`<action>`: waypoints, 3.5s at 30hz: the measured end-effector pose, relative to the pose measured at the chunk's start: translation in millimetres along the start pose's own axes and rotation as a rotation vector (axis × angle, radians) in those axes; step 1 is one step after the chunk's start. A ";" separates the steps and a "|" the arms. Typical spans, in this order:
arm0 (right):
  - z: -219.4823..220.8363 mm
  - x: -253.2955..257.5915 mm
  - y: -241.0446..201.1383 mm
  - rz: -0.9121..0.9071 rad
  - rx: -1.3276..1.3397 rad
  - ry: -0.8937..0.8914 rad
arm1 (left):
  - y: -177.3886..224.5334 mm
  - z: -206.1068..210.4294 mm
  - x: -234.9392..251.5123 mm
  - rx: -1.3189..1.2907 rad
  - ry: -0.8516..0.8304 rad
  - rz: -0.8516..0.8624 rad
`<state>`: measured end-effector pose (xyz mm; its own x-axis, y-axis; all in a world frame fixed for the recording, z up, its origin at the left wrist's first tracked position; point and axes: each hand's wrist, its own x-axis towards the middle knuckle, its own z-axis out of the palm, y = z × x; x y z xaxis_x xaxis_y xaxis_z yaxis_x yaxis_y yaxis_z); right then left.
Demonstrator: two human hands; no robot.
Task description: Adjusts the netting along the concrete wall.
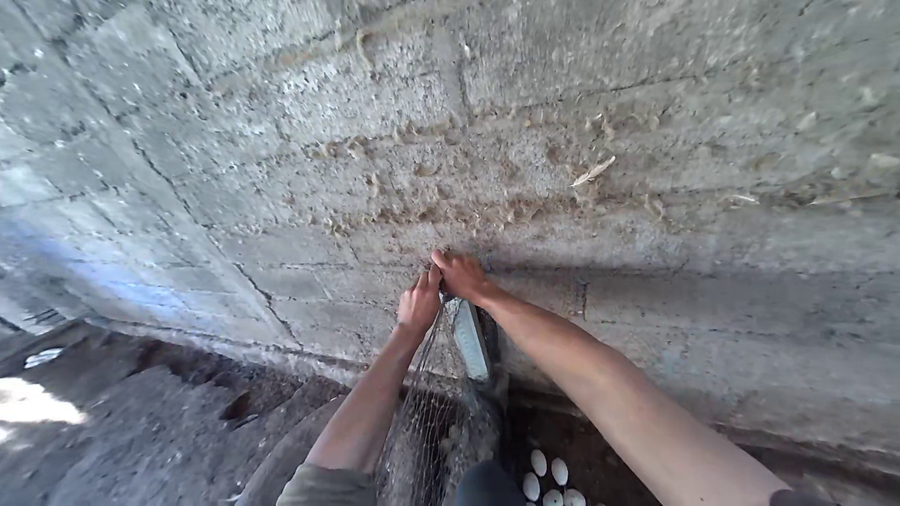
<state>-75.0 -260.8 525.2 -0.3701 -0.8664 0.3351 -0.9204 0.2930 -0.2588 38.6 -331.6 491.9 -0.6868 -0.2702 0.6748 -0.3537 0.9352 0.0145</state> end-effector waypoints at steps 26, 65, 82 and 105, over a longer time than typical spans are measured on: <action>-65.0 35.4 -0.2 -0.353 0.154 -0.604 | -25.2 20.5 -22.0 -0.082 0.280 0.417; -43.3 35.3 11.6 -0.298 0.017 -0.385 | -30.5 6.7 -35.1 -0.245 -0.024 0.399; -27.6 36.3 22.7 -0.152 0.158 -0.275 | -44.7 -1.3 -30.4 -0.173 -0.403 0.532; -72.9 -115.1 85.0 -0.054 0.535 0.043 | -34.2 -1.7 -7.8 -0.572 -0.303 -0.066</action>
<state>-119.8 -106.7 530.7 -0.3391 -0.8541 0.3944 -0.7494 -0.0082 -0.6621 57.2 -361.0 487.4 -0.8537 -0.3052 0.4220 -0.0648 0.8662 0.4954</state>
